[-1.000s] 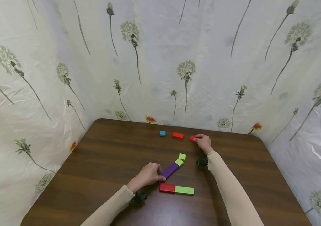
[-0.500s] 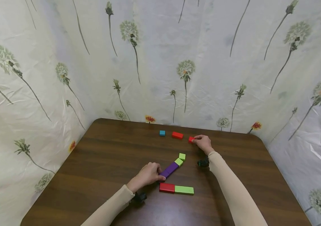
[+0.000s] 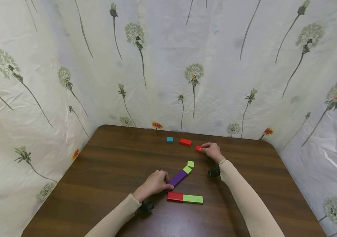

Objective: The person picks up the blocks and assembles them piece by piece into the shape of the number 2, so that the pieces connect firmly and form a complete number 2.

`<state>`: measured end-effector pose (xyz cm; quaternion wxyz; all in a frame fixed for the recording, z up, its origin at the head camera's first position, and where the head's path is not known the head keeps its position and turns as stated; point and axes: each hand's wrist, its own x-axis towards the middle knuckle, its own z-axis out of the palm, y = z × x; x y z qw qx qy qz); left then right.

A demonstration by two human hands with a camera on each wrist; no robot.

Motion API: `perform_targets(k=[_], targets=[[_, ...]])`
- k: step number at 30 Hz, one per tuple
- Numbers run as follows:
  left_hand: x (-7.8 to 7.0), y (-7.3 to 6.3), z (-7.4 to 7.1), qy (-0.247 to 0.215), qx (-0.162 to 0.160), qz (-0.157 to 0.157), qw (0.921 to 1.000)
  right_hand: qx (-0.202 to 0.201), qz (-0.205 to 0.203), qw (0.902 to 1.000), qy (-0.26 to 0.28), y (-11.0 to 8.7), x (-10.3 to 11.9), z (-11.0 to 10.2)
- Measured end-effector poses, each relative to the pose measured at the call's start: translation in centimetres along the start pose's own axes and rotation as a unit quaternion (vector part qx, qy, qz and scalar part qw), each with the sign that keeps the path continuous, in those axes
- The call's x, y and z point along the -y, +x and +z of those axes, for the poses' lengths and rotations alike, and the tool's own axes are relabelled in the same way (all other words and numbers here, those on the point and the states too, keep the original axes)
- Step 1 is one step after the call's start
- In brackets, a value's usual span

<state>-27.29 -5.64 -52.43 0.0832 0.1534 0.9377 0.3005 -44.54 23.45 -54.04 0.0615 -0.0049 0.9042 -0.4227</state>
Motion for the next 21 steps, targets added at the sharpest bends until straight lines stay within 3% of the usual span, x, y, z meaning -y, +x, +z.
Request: perform_targets(k=[9,16,21], targets=[[0.1,0.1,0.0,0.003,0.001,0.0,1.0,0.033,-0.05,0.9982,0.011,-0.4,-0.1,-0.1],[0.1,0.1,0.0,0.001,0.001,-0.002,1.0,0.034,-0.034,0.9988,0.009,-0.4,0.1,0.3],[0.1,0.1,0.0,0.002,0.0,-0.002,1.0,0.045,-0.046,0.9979,0.002,-1.1,0.7,0.6]])
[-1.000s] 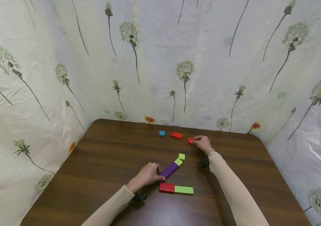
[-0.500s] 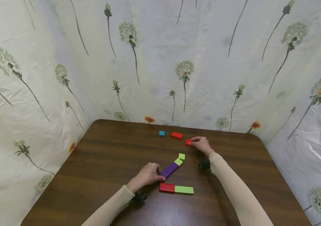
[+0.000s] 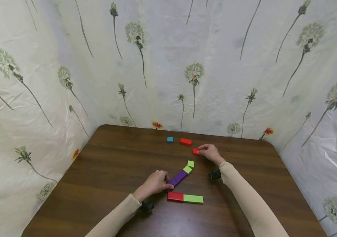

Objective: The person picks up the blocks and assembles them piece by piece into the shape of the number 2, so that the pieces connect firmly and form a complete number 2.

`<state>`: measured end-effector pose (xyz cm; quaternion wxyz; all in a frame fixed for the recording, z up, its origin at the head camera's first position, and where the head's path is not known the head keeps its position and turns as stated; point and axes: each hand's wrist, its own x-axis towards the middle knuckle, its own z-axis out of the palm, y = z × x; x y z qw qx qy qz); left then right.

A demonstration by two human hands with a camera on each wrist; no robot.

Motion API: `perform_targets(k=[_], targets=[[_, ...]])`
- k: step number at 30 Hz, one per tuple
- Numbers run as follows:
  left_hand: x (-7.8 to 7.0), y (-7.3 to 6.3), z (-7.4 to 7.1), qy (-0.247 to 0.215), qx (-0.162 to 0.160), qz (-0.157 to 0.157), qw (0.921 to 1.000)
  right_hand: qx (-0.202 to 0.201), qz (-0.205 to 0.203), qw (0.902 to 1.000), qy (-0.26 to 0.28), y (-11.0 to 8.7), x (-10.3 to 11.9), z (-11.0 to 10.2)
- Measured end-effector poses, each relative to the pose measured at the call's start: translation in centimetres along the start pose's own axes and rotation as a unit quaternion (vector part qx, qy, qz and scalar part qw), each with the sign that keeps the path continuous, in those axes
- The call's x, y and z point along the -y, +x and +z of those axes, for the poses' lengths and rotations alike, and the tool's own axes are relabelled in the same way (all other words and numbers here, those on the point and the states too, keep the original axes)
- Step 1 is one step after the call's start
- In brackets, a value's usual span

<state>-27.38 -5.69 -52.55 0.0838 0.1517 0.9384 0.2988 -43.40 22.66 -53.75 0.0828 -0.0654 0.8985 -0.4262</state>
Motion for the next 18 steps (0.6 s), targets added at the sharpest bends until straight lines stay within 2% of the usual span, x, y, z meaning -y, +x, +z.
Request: perform_targets(k=[7,18], targets=[[0.0,0.0,0.0,0.003,-0.001,0.003,1.0,0.012,-0.007,0.9997,-0.019,-0.1,0.4,0.3],[0.0,0.0,0.0,-0.004,0.005,-0.006,1.0,0.069,-0.046,0.9951,-0.054,-0.5,1.4,0.9]])
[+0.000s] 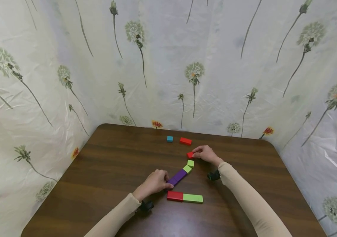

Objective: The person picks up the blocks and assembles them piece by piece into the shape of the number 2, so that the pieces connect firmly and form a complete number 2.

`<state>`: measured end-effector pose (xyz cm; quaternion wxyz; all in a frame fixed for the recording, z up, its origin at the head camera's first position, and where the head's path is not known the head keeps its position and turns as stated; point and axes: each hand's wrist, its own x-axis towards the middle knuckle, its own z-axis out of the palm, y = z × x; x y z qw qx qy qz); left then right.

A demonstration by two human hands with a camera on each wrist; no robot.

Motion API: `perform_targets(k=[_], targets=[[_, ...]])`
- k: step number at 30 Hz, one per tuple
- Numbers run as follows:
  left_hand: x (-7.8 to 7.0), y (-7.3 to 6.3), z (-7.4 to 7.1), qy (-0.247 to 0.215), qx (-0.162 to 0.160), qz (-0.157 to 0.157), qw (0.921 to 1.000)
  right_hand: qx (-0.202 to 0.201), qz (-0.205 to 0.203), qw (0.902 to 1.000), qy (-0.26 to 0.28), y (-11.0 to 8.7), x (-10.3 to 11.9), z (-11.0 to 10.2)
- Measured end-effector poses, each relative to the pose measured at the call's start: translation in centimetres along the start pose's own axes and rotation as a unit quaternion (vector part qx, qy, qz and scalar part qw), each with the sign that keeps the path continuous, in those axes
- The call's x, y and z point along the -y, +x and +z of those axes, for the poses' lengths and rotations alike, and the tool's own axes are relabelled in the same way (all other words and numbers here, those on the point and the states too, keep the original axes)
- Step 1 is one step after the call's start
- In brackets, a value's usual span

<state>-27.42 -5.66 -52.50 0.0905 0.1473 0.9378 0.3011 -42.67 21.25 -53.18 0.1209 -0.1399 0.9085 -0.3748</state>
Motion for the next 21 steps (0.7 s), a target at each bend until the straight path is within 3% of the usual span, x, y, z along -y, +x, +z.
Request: perform_targets(k=[21], targets=[[0.0,-0.04,-0.02,-0.004,-0.001,0.0,1.0,0.013,-0.004,0.9999,-0.004,0.2,-0.12,0.24]])
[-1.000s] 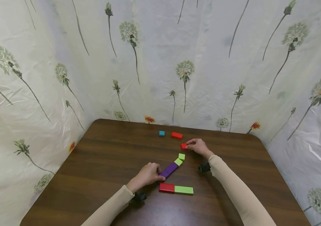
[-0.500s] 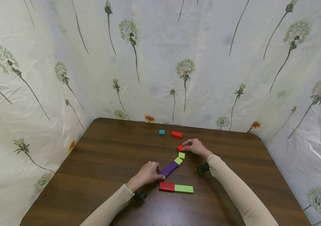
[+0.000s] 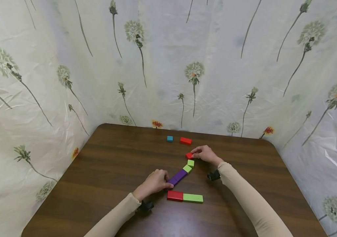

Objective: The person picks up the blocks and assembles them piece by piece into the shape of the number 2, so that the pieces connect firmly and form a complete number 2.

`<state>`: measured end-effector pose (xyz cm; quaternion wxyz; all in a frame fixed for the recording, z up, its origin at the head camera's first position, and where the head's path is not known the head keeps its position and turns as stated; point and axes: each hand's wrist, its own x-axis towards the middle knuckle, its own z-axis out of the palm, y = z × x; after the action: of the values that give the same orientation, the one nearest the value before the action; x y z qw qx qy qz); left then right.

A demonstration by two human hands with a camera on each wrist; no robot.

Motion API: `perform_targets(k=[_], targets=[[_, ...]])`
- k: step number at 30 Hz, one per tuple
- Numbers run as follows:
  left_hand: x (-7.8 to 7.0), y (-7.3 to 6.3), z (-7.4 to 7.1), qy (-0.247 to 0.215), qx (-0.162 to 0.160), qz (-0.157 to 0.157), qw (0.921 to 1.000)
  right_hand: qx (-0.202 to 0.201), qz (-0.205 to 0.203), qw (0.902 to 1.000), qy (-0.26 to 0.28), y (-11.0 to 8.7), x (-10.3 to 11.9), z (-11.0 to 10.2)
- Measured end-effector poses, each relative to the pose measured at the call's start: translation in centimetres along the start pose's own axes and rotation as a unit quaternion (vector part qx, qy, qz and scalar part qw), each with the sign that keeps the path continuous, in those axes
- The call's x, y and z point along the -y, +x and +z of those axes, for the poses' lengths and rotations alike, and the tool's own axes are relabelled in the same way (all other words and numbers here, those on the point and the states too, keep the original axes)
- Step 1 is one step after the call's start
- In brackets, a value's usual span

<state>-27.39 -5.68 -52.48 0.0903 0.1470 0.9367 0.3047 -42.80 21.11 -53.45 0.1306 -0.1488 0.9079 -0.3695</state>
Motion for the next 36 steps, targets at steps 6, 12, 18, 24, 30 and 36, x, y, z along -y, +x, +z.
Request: perform_targets(k=[6,12,18,24,30,36], targets=[[0.12,-0.02,0.12,0.004,0.0,0.004,1.0,0.007,-0.002,1.0,0.001,-0.36,0.22,-0.02],[0.06,-0.02,0.03,0.005,-0.001,0.009,0.9999,0.008,-0.003,0.9999,0.006,-0.38,0.25,-0.1],[0.01,-0.06,0.0,0.008,-0.001,0.012,0.9999,0.014,-0.01,0.9997,0.015,-0.27,0.01,-0.07],[0.02,-0.02,-0.03,0.008,-0.006,0.016,0.9998,0.014,-0.017,0.9996,0.015,-0.25,-0.02,-0.12],[0.04,0.04,-0.05,0.009,-0.007,0.011,0.9999,0.012,-0.01,0.9999,0.006,-0.49,0.26,-0.19],[0.1,0.0,0.05,0.004,-0.002,0.004,1.0,0.01,0.005,0.9999,0.01,-0.71,0.12,-0.01]])
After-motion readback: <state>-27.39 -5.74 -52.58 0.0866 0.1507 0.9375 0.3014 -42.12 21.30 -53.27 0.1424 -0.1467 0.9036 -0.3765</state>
